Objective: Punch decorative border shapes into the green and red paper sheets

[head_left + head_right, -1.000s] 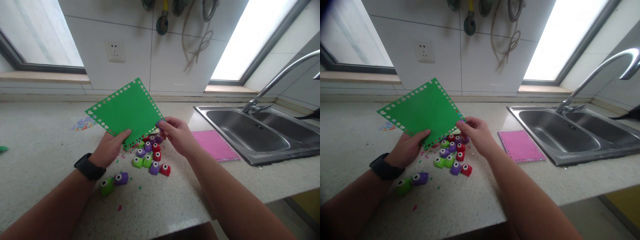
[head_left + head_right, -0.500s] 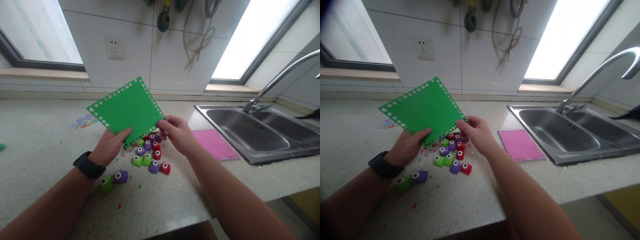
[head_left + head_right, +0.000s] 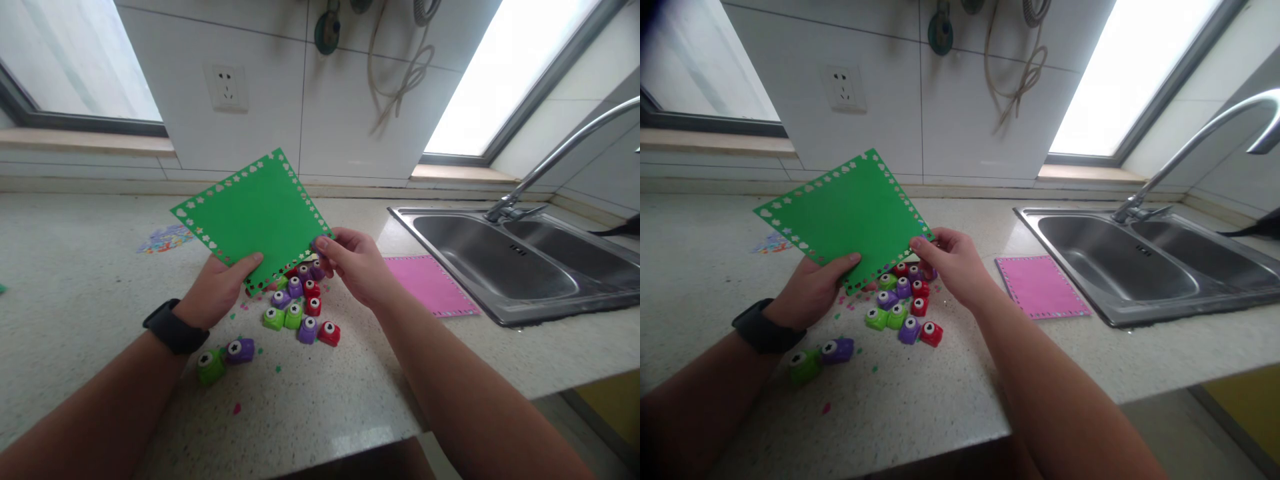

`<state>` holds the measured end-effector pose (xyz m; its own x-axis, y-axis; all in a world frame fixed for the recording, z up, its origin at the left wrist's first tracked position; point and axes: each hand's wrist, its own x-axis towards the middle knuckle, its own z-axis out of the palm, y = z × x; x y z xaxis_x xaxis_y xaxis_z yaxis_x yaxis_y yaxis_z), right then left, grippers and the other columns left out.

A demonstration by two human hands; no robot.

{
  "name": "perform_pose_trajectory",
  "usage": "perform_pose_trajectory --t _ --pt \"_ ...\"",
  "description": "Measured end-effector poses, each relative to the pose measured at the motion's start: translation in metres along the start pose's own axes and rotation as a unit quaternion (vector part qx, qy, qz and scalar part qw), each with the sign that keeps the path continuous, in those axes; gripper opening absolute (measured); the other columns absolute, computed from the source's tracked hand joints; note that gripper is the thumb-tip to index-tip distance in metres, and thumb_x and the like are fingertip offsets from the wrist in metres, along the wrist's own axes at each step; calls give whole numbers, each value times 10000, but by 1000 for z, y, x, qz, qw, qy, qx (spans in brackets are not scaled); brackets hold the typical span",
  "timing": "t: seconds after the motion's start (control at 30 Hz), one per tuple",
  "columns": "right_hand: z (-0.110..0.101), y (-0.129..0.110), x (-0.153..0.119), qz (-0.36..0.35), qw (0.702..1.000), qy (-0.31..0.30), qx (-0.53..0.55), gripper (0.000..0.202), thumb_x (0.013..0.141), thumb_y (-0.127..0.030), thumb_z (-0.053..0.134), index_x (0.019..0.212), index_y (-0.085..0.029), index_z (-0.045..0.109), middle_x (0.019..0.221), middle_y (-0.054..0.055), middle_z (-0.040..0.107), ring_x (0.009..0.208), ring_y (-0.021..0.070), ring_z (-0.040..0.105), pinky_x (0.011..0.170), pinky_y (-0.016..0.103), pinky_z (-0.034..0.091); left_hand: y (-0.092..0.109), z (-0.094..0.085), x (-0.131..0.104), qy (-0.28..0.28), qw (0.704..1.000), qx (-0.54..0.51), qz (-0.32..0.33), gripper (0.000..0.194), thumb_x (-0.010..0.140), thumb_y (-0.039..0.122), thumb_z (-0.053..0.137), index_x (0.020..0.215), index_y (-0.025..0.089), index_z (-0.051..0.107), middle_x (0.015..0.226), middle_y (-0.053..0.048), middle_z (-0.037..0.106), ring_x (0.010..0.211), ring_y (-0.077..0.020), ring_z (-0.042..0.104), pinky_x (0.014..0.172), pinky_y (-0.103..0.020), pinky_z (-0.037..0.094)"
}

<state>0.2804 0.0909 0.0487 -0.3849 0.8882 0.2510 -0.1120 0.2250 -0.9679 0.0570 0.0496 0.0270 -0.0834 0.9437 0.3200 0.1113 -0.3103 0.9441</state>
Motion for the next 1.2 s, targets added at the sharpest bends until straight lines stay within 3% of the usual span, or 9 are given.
perform_pose_trajectory --t 0.27,0.77,1.2 --pt "2 -3 0 9 1000 6 -9 315 885 -418 730 703 -189 613 586 -37 548 523 89 492 497 255 374 -2 -1 0 -5 1000 9 1 475 880 424 698 1294 194 684 1238 -85 747 1351 -315 550 1217 -501 331" --pt "1 2 1 6 1000 -1 26 284 867 -437 750 759 -200 638 615 -38 541 533 93 488 500 262 374 -2 -1 1 -13 999 11 28 438 894 398 678 1286 203 685 1106 -68 790 1274 -296 617 1190 -471 377" --pt "2 -1 0 5 1000 13 11 301 857 -438 757 736 -200 617 588 -45 546 498 86 486 473 258 358 -1 0 1 -19 1000 9 22 414 889 416 679 1244 206 715 1193 -67 766 1282 -291 611 1190 -459 381"
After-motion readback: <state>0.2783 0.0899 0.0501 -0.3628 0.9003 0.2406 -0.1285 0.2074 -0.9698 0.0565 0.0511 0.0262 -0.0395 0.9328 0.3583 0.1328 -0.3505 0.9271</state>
